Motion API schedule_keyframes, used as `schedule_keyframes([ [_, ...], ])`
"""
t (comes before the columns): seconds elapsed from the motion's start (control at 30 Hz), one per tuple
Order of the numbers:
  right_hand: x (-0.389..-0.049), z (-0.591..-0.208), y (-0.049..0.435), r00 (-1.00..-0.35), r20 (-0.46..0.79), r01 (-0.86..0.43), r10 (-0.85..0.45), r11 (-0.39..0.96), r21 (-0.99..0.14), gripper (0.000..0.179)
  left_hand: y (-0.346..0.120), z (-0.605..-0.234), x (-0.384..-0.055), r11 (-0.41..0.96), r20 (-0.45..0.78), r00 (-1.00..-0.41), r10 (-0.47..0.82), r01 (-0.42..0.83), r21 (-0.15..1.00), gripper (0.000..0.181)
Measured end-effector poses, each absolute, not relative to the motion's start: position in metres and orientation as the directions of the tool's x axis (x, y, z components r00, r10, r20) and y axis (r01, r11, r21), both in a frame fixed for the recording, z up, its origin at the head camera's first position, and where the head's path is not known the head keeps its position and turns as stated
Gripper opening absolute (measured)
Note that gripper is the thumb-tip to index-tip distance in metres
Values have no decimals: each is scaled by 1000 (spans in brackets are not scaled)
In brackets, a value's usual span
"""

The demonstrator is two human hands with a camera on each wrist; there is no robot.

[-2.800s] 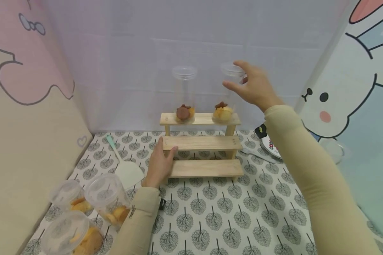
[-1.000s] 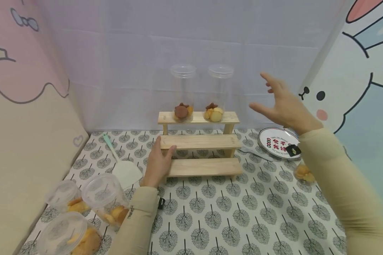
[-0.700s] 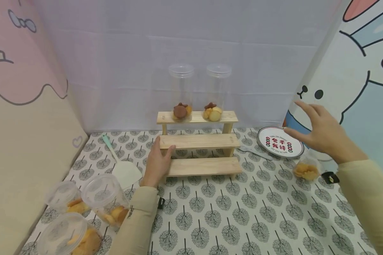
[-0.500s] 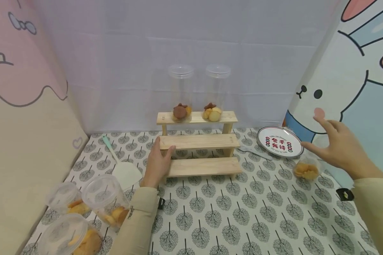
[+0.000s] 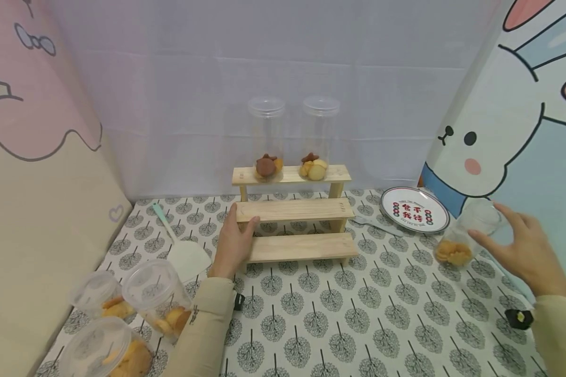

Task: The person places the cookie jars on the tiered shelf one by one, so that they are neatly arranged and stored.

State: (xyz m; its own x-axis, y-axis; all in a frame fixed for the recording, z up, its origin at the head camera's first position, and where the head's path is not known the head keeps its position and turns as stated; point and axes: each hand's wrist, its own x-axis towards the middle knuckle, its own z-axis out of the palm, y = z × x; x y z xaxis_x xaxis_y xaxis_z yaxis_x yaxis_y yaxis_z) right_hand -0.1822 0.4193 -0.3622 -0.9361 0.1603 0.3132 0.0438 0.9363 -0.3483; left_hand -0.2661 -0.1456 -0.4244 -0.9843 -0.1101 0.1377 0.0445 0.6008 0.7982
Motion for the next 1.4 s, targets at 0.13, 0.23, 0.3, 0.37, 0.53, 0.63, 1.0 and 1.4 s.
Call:
schedule_keyframes([
  [0.13,-181,-371,420,-937,298,57,183,920,-387,91,-145,-424,-266,598,129,-986,-110,38,801,91],
  [0.23,-182,-376,420,-935,300,53,188,912,-406,91,-145,-423,-266,598,118,-987,-112,28,801,92],
  [0.3,-183,-379,420,-933,307,49,190,910,-413,90,-145,-423,-266,598,113,-987,-113,23,801,92],
  [0.37,-184,-380,420,-930,313,48,192,908,-417,90,-145,-423,-266,597,110,-987,-113,21,802,92],
  [0.53,-185,-383,416,-914,352,39,202,907,-419,90,-145,-424,-266,595,108,-988,-115,19,803,91],
  [0.63,-185,-386,415,-900,383,31,206,909,-416,88,-145,-424,-265,592,106,-988,-115,17,805,91],
  [1.0,-185,-390,414,-883,412,52,228,917,-396,86,-145,-423,-266,590,106,-987,-121,15,807,92],
  [1.4,-184,-388,414,-867,448,34,218,923,-382,84,-146,-425,-267,599,111,-987,-117,19,801,93],
])
